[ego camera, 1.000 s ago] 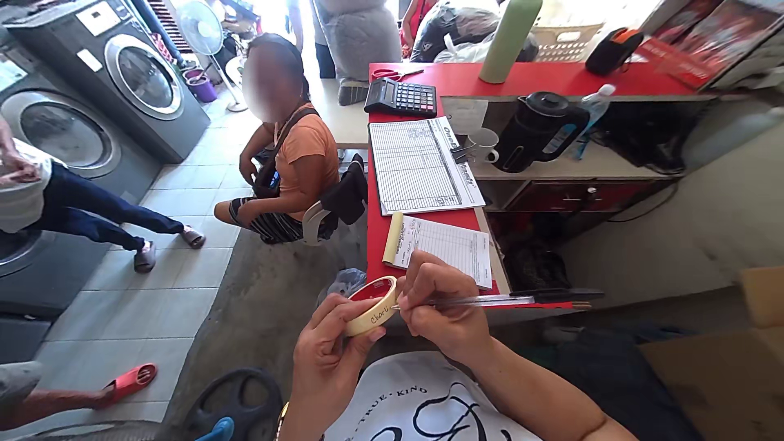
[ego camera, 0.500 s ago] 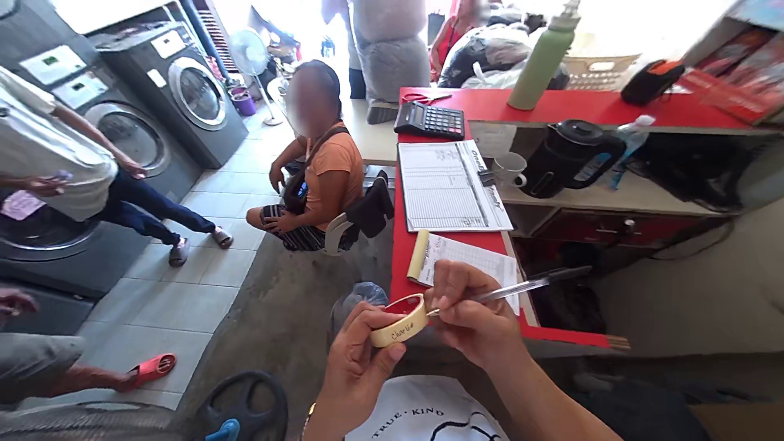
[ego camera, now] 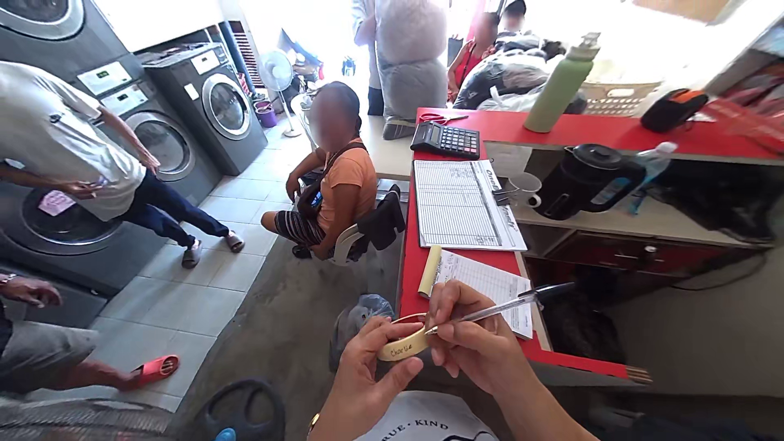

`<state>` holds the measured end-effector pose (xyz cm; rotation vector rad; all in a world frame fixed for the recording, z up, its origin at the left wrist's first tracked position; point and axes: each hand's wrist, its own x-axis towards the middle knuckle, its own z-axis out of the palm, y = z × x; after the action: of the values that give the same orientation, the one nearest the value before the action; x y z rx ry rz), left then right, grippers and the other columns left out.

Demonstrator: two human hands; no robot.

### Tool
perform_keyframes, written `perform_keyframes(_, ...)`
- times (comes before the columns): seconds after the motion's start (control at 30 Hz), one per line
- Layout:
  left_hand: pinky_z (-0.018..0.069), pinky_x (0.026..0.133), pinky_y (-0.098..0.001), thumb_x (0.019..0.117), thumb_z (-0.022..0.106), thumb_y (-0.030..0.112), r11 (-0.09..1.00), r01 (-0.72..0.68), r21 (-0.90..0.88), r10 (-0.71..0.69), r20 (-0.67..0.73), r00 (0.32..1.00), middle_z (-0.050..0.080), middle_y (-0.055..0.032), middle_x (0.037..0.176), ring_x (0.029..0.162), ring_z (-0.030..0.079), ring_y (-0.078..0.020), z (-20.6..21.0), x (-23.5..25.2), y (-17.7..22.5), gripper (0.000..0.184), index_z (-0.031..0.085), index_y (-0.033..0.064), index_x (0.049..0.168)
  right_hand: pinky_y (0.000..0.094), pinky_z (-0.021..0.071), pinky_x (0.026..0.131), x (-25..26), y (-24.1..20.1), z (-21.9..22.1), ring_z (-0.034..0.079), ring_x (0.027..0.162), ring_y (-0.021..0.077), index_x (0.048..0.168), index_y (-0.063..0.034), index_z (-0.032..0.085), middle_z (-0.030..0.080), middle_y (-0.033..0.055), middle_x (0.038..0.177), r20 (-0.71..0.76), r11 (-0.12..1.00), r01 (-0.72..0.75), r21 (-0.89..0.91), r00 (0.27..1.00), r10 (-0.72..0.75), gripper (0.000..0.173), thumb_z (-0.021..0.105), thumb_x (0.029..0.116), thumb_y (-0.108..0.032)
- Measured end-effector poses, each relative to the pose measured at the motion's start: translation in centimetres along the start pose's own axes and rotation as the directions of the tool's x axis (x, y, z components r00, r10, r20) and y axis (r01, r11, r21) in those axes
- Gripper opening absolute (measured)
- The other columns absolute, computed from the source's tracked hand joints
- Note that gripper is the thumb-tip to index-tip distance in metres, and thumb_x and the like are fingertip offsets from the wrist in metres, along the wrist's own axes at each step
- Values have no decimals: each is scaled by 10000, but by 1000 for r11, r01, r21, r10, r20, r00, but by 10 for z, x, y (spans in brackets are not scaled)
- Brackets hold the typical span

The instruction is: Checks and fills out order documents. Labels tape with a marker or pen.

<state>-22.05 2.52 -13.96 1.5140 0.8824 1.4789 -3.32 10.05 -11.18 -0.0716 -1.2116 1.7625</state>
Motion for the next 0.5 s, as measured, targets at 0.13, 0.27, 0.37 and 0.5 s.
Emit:
perform_keyframes(0.13,587,865,-228,942,747,218,1000,20,-21,-21,-59,998,678,-15,1095,991,661,-92,-4,6,2,318,739,89,1232,312,640,697,5,-5,-4,731,900,194,1066,-62,686,689,117,1098,16,997,38,69,999,-39,97,674,972,-77)
perform_keyframes(0.27,589,900,-252,957,733,245,999,11,46,-7,-78,997,690,7,1148,1044,666,-97,-8,11,2,318,729,111,1246,334,648,774,2,-26,-7,725,965,200,1063,-89,724,695,89,1124,-22,965,205,-162,977,-211,107,693,960,-92)
perform_keyframes(0.37,596,889,-253,959,729,290,989,49,138,-28,-153,988,700,38,1116,1021,681,-85,-26,17,0,288,741,153,1211,360,667,763,-4,-36,-12,737,903,207,1081,-85,718,696,73,1073,-46,908,234,-347,963,-265,123,691,961,-81)
perform_keyframes(0.5,583,819,-198,957,730,307,971,93,219,-38,-242,969,663,60,1073,946,658,-52,-61,27,6,319,725,143,1230,339,664,734,1,-35,-27,739,853,194,1105,-118,716,712,51,1037,-73,901,169,-399,974,-215,151,709,954,-108)
